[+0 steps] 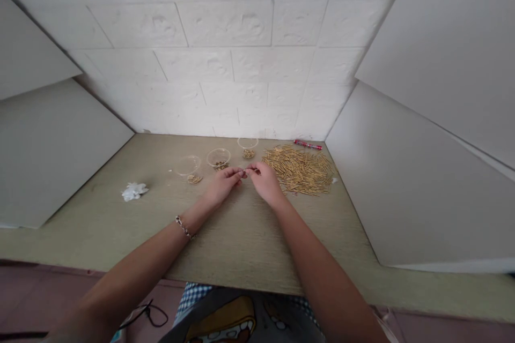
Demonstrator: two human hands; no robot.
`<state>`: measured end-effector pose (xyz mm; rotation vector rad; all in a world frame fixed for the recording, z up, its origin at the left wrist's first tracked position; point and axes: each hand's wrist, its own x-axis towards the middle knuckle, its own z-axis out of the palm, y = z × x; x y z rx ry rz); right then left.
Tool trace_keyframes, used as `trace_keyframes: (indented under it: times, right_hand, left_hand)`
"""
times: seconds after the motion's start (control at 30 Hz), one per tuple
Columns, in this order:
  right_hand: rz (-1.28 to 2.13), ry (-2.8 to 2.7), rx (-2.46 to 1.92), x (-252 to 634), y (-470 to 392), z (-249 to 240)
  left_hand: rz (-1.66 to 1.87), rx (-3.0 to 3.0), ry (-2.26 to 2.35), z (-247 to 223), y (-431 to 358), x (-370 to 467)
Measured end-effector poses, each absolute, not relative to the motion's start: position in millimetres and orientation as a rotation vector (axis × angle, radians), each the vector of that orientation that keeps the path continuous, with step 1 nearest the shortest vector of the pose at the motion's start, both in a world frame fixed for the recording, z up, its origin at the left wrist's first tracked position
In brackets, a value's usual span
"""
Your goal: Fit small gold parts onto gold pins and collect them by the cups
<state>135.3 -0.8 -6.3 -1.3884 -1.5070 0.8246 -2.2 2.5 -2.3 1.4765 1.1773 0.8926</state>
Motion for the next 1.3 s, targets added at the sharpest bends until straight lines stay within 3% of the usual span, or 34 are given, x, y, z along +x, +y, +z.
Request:
trace_keyframes:
  times: [0.27, 0.5, 1.3]
  right_hand:
    - [0.81, -1.556, -1.398, 138, 0, -9]
    - [0.584, -1.726, -1.385, 138, -2, -10]
    - [0.176, -1.893, -1.423, 128, -11, -10]
  left_hand:
    - [0.848, 1.783, 1.288, 1, 4, -6]
    - [0.836, 2.008, 1.323, 1, 2, -8]
    - [0.815, 2.065, 1.374, 5, 2, -9]
